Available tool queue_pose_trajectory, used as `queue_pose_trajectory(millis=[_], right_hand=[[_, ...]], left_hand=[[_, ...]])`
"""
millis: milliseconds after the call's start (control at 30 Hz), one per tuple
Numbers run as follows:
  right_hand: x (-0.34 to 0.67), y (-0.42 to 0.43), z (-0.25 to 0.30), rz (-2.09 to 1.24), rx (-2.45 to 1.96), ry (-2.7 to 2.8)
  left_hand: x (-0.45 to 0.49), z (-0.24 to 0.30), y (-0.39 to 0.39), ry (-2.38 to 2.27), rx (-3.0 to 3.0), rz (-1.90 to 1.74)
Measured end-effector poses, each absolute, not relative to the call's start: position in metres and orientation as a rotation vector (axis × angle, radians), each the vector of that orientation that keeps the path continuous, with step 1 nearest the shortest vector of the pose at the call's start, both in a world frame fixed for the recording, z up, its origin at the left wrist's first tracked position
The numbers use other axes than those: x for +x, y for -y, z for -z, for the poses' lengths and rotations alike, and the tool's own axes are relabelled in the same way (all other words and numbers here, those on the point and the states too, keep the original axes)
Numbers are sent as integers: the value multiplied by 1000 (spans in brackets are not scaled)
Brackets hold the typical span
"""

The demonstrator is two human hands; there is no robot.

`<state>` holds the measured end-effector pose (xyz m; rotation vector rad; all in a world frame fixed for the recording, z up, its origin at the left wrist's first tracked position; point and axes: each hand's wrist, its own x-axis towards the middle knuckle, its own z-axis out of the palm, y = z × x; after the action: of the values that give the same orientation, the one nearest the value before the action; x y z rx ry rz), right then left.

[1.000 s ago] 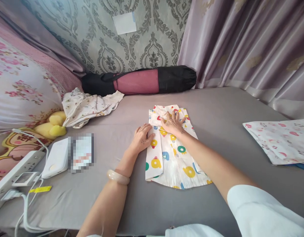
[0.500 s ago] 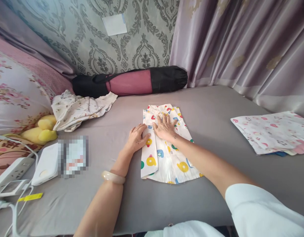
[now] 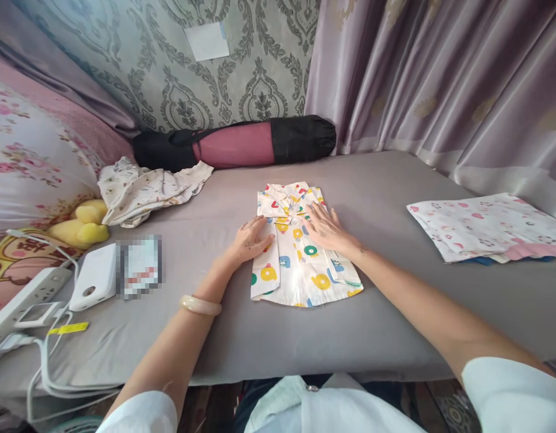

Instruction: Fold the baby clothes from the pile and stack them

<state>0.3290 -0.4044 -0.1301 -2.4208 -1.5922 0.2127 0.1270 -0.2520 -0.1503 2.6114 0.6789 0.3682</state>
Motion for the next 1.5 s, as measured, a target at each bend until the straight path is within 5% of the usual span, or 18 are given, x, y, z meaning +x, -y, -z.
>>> queue_pose_trajectory(millis=[267,900,1100,1333,1500], right_hand=[[325,421,152,-125,-2469,1651],[317,504,97,-829,-2203,749],[304,538,102,-211,-2302,1562],[305,567,106,-315,-2109,2006],[312,571,115,-177,-2050,2015]], left_hand=[[142,161,280,-637,2749,-214],[73,117,314,-1062,1942,-282],[57,101,333,-808,1800,-140],[33,84,339,-459,2160,44],[35,105,337,-445,2551,-195]])
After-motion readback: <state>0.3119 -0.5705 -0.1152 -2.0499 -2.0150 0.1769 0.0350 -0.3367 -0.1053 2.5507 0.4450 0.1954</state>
